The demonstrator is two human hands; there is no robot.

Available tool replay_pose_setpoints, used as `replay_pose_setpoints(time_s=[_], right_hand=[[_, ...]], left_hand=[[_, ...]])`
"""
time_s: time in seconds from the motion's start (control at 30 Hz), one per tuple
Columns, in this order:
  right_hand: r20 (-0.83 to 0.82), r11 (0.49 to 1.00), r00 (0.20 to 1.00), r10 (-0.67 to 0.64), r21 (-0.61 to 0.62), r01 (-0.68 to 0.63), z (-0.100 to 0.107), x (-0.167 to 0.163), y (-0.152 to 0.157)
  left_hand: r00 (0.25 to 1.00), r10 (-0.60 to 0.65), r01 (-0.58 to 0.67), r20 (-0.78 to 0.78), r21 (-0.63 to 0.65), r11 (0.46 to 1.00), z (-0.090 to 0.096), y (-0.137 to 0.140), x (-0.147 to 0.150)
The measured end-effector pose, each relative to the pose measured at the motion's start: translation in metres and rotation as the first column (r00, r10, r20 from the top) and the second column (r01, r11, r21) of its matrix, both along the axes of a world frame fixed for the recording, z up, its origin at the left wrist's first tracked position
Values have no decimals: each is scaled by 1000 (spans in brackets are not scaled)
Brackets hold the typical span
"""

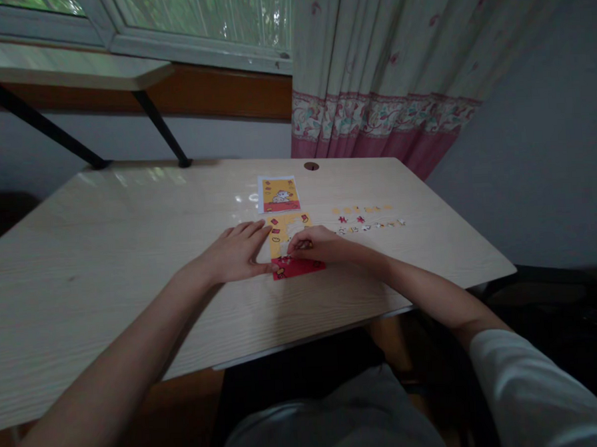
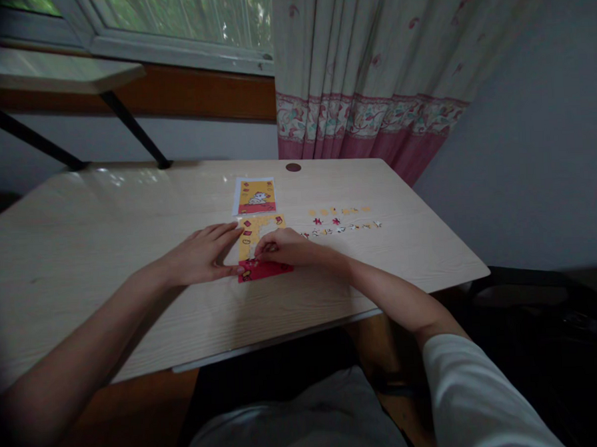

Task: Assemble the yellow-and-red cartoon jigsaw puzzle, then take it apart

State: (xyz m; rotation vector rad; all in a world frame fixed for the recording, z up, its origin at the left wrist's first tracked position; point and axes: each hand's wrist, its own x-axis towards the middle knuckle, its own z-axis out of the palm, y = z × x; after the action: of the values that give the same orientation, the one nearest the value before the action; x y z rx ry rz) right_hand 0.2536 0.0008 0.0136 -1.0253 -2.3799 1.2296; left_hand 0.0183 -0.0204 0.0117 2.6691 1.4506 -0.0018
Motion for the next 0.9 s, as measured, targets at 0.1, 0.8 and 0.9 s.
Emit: replay_pose_setpoints(time_s=[0.1,0.8,0.9], right_hand=[[4,1000,1000,-3,14,3,1,0,-2],[80,996,996,27,86,-34,7,13,2],[119,985,992,39,162,-59,10,13,2]], left_hand=[[1000,0,0,5,8,1000,-1,0,-1],[999,-14,14,-29,19,1000,1,-1,1],[1000,-10,11,-28,22,1000,2,-1,1]])
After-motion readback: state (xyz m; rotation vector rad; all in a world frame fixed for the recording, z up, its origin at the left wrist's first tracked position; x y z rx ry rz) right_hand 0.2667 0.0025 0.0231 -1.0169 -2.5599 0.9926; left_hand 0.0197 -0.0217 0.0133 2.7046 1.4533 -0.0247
